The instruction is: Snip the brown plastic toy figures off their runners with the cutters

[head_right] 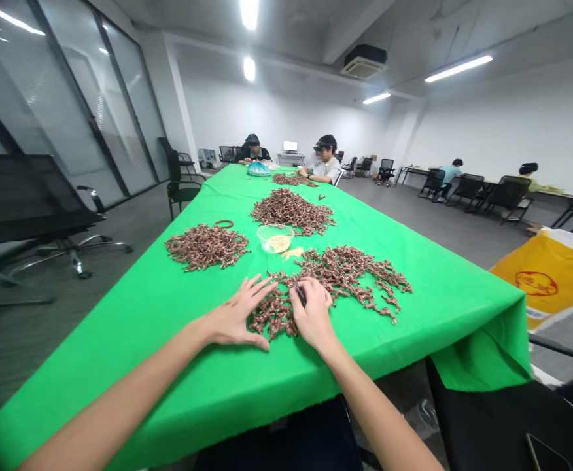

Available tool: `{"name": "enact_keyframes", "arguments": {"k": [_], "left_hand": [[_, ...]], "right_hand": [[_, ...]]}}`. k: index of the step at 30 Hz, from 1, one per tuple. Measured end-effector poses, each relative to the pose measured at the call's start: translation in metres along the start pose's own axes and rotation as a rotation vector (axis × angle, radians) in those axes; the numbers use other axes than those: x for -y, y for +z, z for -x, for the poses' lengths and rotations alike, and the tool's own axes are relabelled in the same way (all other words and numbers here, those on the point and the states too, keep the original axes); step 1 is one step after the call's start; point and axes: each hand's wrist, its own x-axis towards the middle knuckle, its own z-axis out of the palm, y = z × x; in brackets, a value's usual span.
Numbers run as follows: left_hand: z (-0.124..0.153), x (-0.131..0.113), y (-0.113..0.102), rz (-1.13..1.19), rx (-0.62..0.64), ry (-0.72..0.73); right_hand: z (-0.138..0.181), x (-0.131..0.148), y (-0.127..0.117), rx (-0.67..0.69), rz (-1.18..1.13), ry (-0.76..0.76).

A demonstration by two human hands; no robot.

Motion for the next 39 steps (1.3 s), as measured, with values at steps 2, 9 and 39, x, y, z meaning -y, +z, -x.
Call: {"name": "enact_keyframes", "arguments": {"k": [2,9,39], "left_hand": [[0.000,0.002,0.001,-0.010,0.000,0.013],[0.000,0.001,-0.003,-0.033,0.018,0.012],[-0.002,-0.003,-0.017,-0.089,-0.209,-0.099]], "right_hand": [[0.001,0.008,0.006,0.014,-0.013,-0.012],[-0.018,0.023,-0.002,0.016,-0.061,-0.080],[-0.088,-0.008,0.010,0.223,-0.118,-0.343]]}}
